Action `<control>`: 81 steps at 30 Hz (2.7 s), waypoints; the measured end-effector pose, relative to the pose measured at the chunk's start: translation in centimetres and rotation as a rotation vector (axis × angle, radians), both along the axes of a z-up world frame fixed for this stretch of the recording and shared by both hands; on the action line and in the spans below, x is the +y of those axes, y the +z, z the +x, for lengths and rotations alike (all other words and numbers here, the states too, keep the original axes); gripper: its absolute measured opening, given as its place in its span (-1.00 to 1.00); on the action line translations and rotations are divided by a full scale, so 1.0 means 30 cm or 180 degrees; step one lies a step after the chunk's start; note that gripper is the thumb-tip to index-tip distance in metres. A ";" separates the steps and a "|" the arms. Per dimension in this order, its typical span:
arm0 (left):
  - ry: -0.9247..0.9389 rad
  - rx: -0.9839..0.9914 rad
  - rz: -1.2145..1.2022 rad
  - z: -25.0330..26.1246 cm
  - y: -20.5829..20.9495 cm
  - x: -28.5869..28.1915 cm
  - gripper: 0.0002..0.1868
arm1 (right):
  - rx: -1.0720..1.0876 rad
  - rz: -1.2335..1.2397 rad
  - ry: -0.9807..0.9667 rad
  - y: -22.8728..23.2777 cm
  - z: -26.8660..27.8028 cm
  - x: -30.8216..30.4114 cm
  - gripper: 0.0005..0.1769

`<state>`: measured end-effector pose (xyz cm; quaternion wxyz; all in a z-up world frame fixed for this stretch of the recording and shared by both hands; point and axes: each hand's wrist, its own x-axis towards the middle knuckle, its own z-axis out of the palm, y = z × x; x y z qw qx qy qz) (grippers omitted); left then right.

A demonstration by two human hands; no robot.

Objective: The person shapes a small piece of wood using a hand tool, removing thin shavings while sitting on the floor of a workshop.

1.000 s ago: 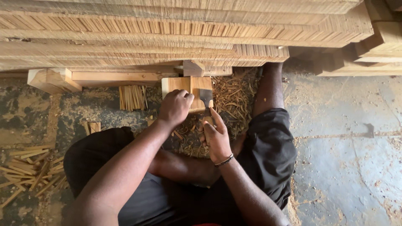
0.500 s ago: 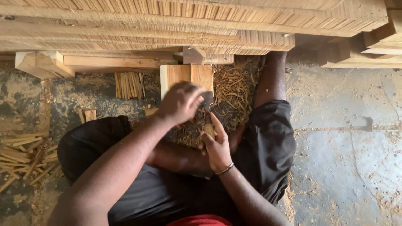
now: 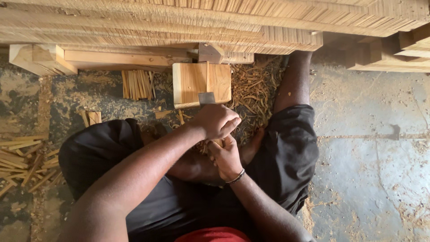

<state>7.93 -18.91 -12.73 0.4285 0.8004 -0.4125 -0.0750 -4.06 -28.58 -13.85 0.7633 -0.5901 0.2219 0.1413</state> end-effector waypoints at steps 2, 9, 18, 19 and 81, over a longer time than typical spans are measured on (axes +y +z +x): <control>0.0134 0.0107 0.0134 -0.002 -0.012 -0.005 -0.64 | -0.0058 0.0041 0.0003 -0.008 0.001 0.001 -0.90; 0.0256 -0.0049 0.0449 0.040 -0.030 -0.010 -0.59 | -0.0071 -0.0220 0.0007 -0.057 0.035 0.021 -0.94; 0.0306 -0.0109 0.0362 0.032 -0.038 -0.014 -0.61 | -0.0244 -0.0195 0.0018 -0.086 0.032 0.010 -0.90; 0.0303 -0.0111 0.0427 0.042 -0.040 -0.010 -0.60 | -0.0260 -0.0171 0.0008 -0.095 0.041 0.017 -0.92; 0.0261 -0.0059 0.0292 0.274 -0.138 -0.057 -0.52 | 0.0022 0.0024 -0.0118 -0.170 0.311 0.000 -0.93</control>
